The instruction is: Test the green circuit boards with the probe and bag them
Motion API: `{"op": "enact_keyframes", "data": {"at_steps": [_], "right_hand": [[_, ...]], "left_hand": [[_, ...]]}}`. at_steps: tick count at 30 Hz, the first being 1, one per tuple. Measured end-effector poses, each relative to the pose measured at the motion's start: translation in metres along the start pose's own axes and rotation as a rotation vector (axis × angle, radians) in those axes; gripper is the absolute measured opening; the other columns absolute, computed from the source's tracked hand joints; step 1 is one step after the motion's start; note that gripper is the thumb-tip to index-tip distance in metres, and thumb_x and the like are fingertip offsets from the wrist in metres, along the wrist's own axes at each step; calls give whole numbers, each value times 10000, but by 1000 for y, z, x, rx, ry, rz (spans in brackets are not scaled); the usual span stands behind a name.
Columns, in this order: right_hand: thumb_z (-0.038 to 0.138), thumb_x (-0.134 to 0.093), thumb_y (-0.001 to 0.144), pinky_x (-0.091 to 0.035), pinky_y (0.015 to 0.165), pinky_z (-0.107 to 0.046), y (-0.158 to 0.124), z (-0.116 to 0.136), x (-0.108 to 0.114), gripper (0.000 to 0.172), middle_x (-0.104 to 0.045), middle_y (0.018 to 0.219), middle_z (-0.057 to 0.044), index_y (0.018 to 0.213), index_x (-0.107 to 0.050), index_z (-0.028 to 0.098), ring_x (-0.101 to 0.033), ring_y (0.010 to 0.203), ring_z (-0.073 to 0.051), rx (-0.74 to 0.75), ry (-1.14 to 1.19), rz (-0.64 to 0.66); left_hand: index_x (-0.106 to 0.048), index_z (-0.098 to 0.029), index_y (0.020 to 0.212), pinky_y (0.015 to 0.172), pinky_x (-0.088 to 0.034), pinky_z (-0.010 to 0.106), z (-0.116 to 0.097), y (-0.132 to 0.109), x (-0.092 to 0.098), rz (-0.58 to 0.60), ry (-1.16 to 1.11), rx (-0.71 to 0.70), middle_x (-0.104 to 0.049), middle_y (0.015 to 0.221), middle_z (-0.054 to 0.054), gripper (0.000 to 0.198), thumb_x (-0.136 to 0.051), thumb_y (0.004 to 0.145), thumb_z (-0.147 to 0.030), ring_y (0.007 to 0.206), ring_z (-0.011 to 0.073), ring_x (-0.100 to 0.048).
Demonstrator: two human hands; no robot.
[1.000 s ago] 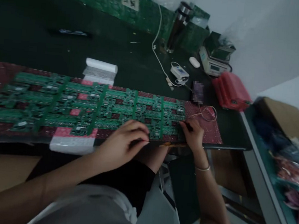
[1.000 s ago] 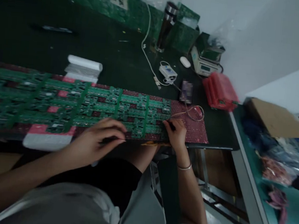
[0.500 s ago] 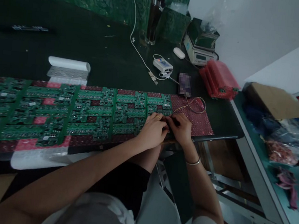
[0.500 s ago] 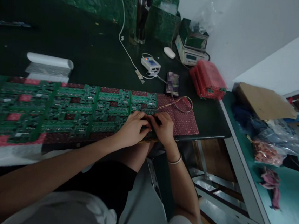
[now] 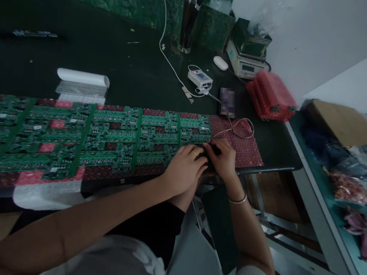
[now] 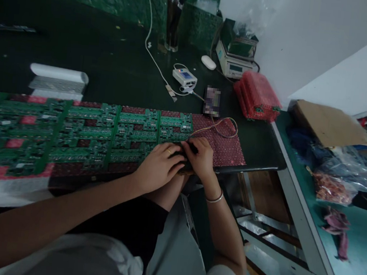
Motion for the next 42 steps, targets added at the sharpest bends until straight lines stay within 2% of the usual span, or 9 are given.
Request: {"op": "enact_keyframes", "data": {"at_steps": [2,4,11,17,28,36,42], "right_hand": [[337,-662,951,-512,746,-323,0,0,0,184,-680,787,-16,812,-624,223,-632,775,-179,4,-12,-16],[361,-668,946,-515,735,-320,-1,0,1,184,-683,797,-19,828,-631,225,-638,779,-181,-4,-20,-31],[334,-655,945,-478,668,-293,-2,2,3,247,-622,730,-10,739,-587,215,-599,714,-165,-33,-35,-33],[370,-642,944,-481,678,-297,-2,2,2,264,-623,731,-11,739,-577,216,-598,713,-164,-81,-48,-26],[414,-629,942,-501,681,-313,-2,1,2,289,-642,735,-22,733,-590,219,-598,707,-169,-114,-57,-8],[402,-636,947,-485,667,-299,-3,1,0,297,-632,725,-18,727,-580,211,-603,703,-165,-89,-63,-15],[411,-644,941,-524,693,-320,0,4,5,275,-664,759,-31,747,-608,220,-629,743,-181,-95,-54,-6]], "left_hand": [[-710,-194,1129,1017,-437,436,-4,-8,-1,11,71,-90,-650,1252,98,211,-582,986,-281,1225,288,-530],[-701,-187,1176,1031,-428,436,-6,-13,-3,38,122,-118,-645,1284,111,257,-591,984,-316,1259,293,-519],[-679,-162,1222,1072,-406,444,-11,-15,-6,80,188,-112,-646,1313,119,324,-540,1013,-367,1302,304,-517],[-649,-161,1274,1091,-399,465,-9,-18,-11,99,175,-99,-609,1393,125,346,-497,1034,-360,1334,304,-506],[-637,-146,1271,1100,-396,476,-11,-18,-13,83,147,-86,-618,1370,139,341,-557,1005,-343,1337,307,-509],[-644,-123,1259,1085,-397,471,-12,-19,-15,40,168,-104,-634,1329,145,358,-555,1002,-356,1316,322,-515],[-641,-115,1277,1086,-395,473,-13,-20,-15,26,185,-113,-616,1358,148,381,-530,1009,-362,1322,335,-506]]}}
Point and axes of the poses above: each hand's wrist, its own y-axis towards the middle knuckle, its own x-axis out of the back of the hand, z = x × y, the point moved 5 cm from there along y, towards the middle knuckle
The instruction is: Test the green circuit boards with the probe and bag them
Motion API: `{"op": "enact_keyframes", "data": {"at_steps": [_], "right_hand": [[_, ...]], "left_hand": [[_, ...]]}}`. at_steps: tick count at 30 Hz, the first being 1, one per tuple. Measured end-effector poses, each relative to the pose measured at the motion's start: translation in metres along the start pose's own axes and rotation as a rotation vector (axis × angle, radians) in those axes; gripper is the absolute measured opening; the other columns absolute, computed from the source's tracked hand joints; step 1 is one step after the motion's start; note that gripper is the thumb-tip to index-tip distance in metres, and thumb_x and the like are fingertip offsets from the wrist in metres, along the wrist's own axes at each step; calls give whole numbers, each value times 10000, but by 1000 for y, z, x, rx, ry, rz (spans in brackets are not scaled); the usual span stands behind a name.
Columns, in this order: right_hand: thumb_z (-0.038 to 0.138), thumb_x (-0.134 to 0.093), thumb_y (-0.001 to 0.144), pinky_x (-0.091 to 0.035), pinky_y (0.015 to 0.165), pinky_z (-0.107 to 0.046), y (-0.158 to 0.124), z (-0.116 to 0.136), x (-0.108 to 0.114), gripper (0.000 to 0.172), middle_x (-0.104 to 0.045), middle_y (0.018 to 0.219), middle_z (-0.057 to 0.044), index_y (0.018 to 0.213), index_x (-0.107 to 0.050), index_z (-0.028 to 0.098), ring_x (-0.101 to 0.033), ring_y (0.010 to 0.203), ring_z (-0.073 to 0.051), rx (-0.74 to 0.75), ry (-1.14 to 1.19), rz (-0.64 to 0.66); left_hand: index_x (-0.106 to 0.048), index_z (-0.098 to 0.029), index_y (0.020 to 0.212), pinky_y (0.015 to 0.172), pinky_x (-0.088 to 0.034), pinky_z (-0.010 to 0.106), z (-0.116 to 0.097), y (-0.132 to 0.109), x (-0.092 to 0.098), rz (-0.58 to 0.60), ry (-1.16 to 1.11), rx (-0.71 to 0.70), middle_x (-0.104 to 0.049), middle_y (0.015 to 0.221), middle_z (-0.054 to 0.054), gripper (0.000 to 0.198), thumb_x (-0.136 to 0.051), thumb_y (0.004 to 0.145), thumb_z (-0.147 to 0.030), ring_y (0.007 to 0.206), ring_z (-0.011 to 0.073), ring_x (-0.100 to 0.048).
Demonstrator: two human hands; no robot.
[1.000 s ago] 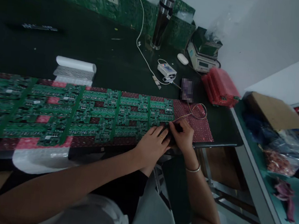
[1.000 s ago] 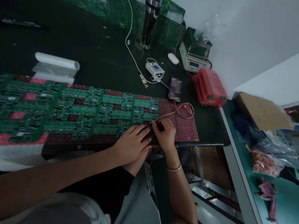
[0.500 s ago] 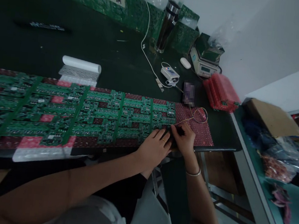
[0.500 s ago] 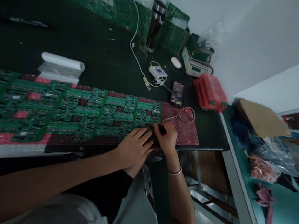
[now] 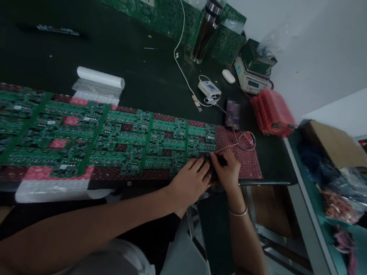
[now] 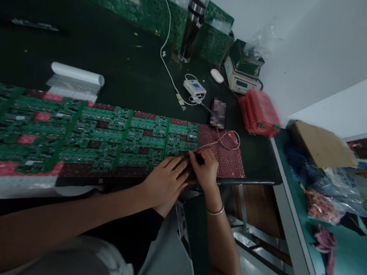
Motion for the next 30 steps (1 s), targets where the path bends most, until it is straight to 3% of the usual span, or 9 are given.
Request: {"op": "enact_keyframes", "data": {"at_steps": [6,9,12,18,25,30], "right_hand": [[301,-624,955,-564,857,-378,15,15,5,112,-737,969,-58,929,-706,230,-685,924,-205,-12,135,119],[287,-605,959,-567,876,-381,22,24,-5,118,-744,998,-59,984,-707,234,-694,943,-205,-3,152,184],[270,-597,963,-563,885,-375,24,29,-16,109,-746,1002,-59,982,-698,234,-693,958,-204,53,134,224],[248,-579,976,-557,879,-381,22,32,-21,104,-740,993,-60,981,-682,232,-683,963,-208,107,140,230],[239,-551,989,-548,887,-418,20,39,-24,118,-743,995,-71,979,-669,231,-671,958,-223,189,62,249],[338,-605,962,-563,857,-400,17,28,-26,150,-743,997,-77,1019,-686,226,-692,938,-232,92,70,218]], "left_hand": [[-583,-69,1355,1144,-344,480,-4,-4,2,5,-23,34,-552,1437,191,512,-547,993,-429,1353,328,-472],[-529,-51,1410,1176,-303,493,-8,-21,13,-6,-52,4,-518,1472,211,609,-547,980,-481,1383,335,-437],[-569,-72,1373,1157,-331,486,-4,-49,30,-62,-103,-31,-539,1457,195,531,-501,1000,-444,1356,329,-462],[-641,-134,1257,1052,-446,504,41,-109,59,-164,-145,93,-598,1375,163,341,-492,1000,-302,1262,327,-540],[-575,-245,1265,952,-495,548,94,-161,89,-228,-109,246,-592,1339,113,283,-509,994,-295,1165,335,-593],[-587,-336,1217,1006,-490,458,130,-208,124,-356,-80,486,-613,1227,-28,245,-535,978,-320,1093,244,-605]]}}
Point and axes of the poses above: each hand's wrist, its own y-axis towards the middle knuckle, its own x-axis out of the back of the hand, z = x × y, the point moved 5 cm from there along y, towards the middle knuckle
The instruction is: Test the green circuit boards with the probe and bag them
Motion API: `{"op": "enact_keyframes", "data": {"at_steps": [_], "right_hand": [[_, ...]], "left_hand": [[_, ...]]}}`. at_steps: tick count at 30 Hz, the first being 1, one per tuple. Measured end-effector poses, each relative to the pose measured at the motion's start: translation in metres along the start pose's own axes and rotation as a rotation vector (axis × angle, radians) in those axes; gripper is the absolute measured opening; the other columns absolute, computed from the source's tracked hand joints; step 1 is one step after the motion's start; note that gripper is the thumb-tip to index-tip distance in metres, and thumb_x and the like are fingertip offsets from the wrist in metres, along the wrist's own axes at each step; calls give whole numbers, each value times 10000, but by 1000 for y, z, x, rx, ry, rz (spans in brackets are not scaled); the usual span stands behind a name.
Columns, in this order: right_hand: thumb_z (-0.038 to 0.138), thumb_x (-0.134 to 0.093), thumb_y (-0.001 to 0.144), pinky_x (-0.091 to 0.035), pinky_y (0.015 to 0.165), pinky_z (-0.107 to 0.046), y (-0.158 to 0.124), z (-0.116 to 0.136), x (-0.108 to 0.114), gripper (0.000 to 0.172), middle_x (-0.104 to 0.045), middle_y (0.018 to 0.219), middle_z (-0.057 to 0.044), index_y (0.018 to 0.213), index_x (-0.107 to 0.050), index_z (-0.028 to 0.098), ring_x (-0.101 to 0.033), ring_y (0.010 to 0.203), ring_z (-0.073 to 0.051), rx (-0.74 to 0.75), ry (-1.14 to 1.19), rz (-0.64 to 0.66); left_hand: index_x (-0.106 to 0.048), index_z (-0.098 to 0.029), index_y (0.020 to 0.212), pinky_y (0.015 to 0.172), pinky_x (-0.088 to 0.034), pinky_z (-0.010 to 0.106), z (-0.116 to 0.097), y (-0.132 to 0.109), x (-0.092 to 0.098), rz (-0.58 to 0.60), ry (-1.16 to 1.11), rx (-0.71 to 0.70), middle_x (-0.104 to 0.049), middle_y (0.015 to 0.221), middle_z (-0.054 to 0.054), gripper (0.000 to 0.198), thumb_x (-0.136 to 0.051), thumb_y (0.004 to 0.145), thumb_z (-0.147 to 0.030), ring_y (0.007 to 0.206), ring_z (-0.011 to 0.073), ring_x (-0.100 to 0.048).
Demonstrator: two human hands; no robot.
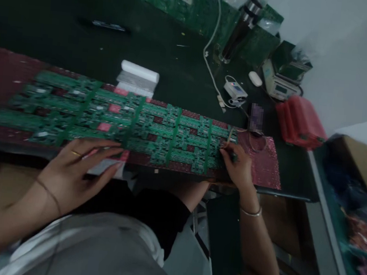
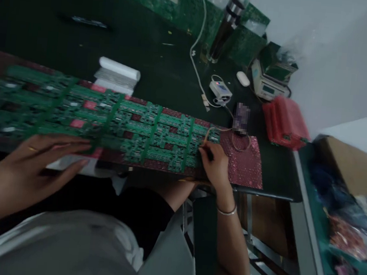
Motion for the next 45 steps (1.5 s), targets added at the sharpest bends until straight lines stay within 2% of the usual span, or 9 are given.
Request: {"op": "enact_keyframes", "data": {"at_steps": [5,10,16,24,29,32,38,41,45], "right_hand": [[434,-627,939,-562,804,-358,-9,-9,-1,238,-752,974,-71,1000,-710,219,-710,904,-231,-57,-28,-36],[493,-631,919,-560,776,-359,-13,-14,-2,293,-757,963,-75,983,-727,223,-720,870,-241,-74,-52,-50],[534,-624,915,-556,801,-367,-15,-13,-2,344,-758,978,-86,974,-731,212,-722,891,-251,-96,-83,-51],[531,-621,920,-546,799,-354,-14,-15,-2,357,-753,971,-82,986,-731,199,-713,880,-238,-113,-76,-44],[467,-603,947,-552,784,-343,-10,-4,-4,286,-748,956,-78,980,-716,206,-704,883,-222,-54,-34,-48],[422,-597,953,-552,817,-344,-9,-4,-1,242,-744,950,-72,959,-704,206,-701,899,-214,-77,-7,-114],[425,-606,940,-556,833,-347,-12,-19,-3,255,-741,972,-75,995,-701,195,-700,900,-208,-217,137,-178],[414,-608,936,-550,835,-345,-11,-20,-5,242,-740,969,-75,989,-703,197,-694,902,-208,-229,162,-181],[393,-615,931,-547,815,-332,-9,-20,-4,214,-741,945,-62,983,-704,206,-690,869,-199,-239,193,-201]], "left_hand": [[-658,-236,1094,948,-535,334,44,-23,25,152,-112,97,-660,1139,22,184,-565,971,-336,1063,189,-637],[-718,-249,1023,909,-565,349,59,-36,26,278,-211,102,-695,1097,82,163,-604,944,-334,1044,209,-667],[-737,-239,984,893,-564,336,64,-39,22,185,-159,148,-704,1039,78,227,-541,987,-353,979,190,-671],[-723,-213,935,841,-547,264,60,-42,29,110,-154,-7,-691,996,56,187,-555,996,-266,931,160,-663],[-679,-225,995,854,-527,282,31,10,40,113,-242,-80,-658,1018,24,102,-582,976,-202,968,167,-634],[-659,-206,982,913,-503,323,2,69,8,195,-348,-216,-657,1024,42,128,-534,1000,-225,989,179,-626],[-664,-166,900,897,-478,313,-76,174,-120,582,-391,-555,-667,970,64,166,-508,945,-130,971,189,-621],[-689,-158,877,885,-473,308,-98,200,-165,688,-296,-634,-684,967,80,160,-539,891,-105,973,201,-621],[-696,-162,799,811,-467,297,-108,214,-190,761,-232,-699,-677,913,76,189,-536,811,-63,898,199,-610]]}}
Point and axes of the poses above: each hand's wrist, its own y-axis towards the middle knuckle, its own x-axis out of the back of the hand, z = x × y, the point moved 5 cm from there along y, towards the middle knuckle
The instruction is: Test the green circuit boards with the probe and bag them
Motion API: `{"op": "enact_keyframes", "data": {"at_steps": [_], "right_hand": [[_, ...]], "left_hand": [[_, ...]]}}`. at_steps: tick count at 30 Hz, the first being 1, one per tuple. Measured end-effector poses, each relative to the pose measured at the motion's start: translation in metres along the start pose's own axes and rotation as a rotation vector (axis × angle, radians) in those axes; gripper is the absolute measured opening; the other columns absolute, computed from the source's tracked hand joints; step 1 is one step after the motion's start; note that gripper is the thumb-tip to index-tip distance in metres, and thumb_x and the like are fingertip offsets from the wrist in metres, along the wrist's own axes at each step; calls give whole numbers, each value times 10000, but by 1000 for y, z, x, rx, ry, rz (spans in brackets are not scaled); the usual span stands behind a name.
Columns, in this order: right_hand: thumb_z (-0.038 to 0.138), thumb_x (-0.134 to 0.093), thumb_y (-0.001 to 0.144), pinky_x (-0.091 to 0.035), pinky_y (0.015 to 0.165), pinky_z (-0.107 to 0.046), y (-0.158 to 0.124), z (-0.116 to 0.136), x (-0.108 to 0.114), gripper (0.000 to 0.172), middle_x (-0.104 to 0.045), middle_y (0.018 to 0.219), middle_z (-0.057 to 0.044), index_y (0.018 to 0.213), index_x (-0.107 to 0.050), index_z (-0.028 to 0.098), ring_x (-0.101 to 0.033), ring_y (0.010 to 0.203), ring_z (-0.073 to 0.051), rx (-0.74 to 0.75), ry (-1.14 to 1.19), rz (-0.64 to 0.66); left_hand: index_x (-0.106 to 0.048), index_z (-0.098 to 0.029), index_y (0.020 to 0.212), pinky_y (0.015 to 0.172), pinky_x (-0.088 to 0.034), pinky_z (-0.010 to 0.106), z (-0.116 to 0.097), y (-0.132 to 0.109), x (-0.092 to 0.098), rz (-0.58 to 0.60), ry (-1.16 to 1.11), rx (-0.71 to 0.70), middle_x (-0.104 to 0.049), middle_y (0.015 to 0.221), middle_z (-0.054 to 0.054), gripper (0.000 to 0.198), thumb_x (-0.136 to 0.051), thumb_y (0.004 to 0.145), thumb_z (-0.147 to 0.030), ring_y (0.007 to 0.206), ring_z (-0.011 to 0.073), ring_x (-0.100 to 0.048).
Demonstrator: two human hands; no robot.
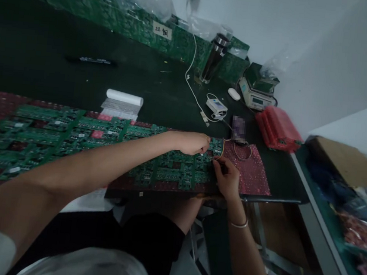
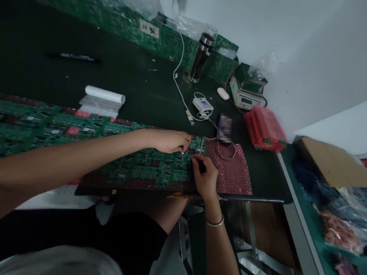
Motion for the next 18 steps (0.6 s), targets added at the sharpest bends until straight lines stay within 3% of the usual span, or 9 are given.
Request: {"op": "enact_keyframes", "data": {"at_steps": [5,13,18], "right_hand": [[395,-617,933,-545,828,-331,0,-4,1,216,-741,977,-59,1004,-701,209,-689,894,-198,-29,47,-4],[395,-619,936,-541,826,-336,-1,-4,2,213,-740,974,-55,1003,-701,211,-688,893,-199,-23,54,1],[396,-632,930,-539,835,-333,-2,-7,2,218,-742,976,-54,1011,-709,209,-689,902,-197,-42,83,-15]], "left_hand": [[-716,-169,843,747,-446,282,8,9,-6,73,20,-22,-668,965,76,236,-514,781,-65,837,179,-590],[-710,-167,826,779,-447,309,8,19,-14,93,92,-24,-667,932,89,240,-525,750,-34,847,197,-583],[-682,-128,1145,872,-441,333,-10,-5,-8,-7,248,37,-664,1141,135,290,-493,925,-128,1036,242,-599]]}}
Point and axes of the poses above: each hand's wrist, its own y-axis towards the middle knuckle, its own x-axis out of the back of the hand, z = x × y, the point moved 5 cm from there along y, towards the middle knuckle
